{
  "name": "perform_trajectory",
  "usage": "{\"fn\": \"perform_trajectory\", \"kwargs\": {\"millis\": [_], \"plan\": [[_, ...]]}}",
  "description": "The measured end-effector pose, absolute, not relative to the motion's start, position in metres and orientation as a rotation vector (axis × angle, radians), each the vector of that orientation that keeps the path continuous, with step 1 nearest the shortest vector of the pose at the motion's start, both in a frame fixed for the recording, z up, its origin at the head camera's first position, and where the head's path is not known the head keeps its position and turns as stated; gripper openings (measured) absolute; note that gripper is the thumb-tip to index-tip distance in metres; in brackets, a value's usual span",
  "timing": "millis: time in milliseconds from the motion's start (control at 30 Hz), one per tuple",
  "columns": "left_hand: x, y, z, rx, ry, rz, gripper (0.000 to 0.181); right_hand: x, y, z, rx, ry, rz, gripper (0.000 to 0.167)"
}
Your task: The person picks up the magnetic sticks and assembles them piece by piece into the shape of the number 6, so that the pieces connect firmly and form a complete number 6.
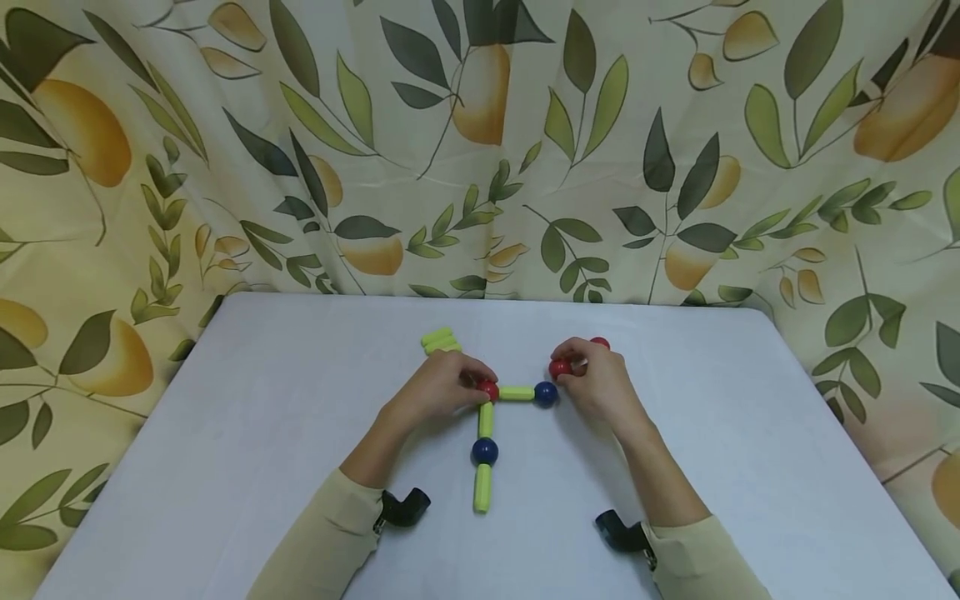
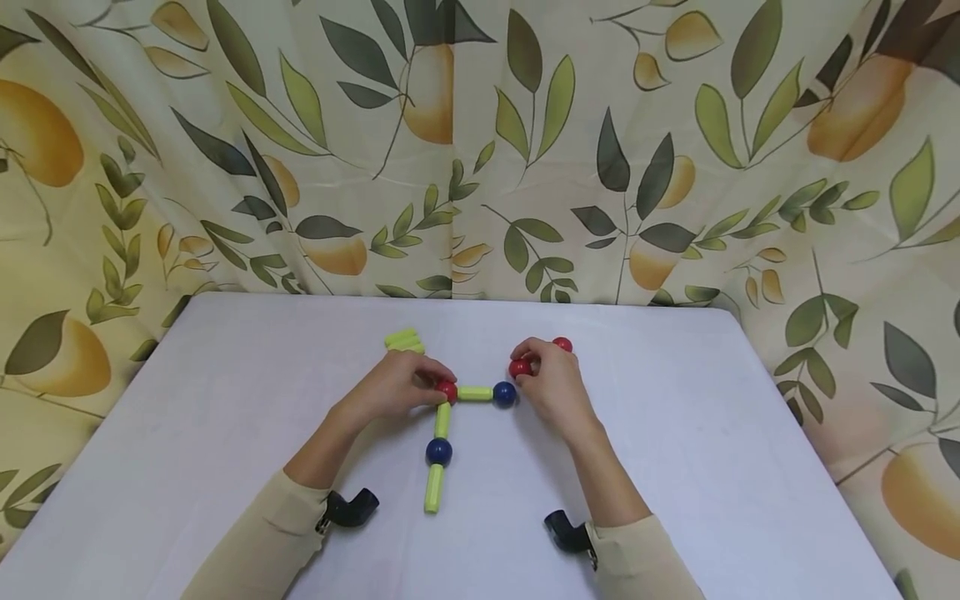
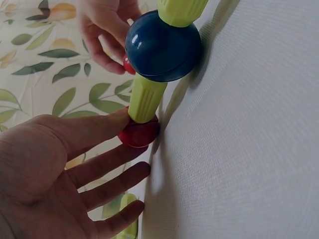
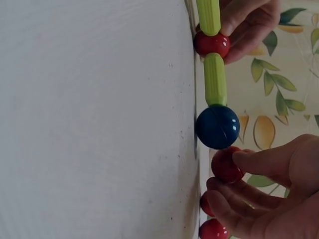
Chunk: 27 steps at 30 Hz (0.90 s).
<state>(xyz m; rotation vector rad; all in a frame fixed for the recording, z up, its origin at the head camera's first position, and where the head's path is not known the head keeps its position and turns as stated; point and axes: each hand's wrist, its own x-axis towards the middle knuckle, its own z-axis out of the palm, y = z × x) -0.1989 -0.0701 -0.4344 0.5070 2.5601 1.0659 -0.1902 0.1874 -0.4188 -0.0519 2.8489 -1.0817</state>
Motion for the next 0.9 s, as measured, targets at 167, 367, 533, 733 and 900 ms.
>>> {"fn": "perform_trajectory", "kwargs": {"millis": [167,367,533,733,900], "plan": [[-0.198,-0.071,-0.436,0.497,2.559,1.063,0.026,-0.187,0.187,-0.417,-0.048,2.849,-1.094,0.029],[-0.197,-0.072,-0.436,0.471,2.559,1.066,0.027,-0.183,0.188,-0.413,-0.054,2.834,-1.087,0.029],[-0.198,-0.073,-0.436,0.481,2.556,1.074,0.028,-0.180,0.188,-0.410,-0.072,2.818,-1.115,0.029],[-0.198,-0.073,-0.435,0.493,2.550,1.084,0.028,-0.174,0.185,-0.403,-0.096,2.806,-1.136,0.029],[-0.198,-0.072,-0.434,0.502,2.547,1.090,0.029,-0.168,0.185,-0.397,-0.130,2.820,-1.159,0.027]]}}
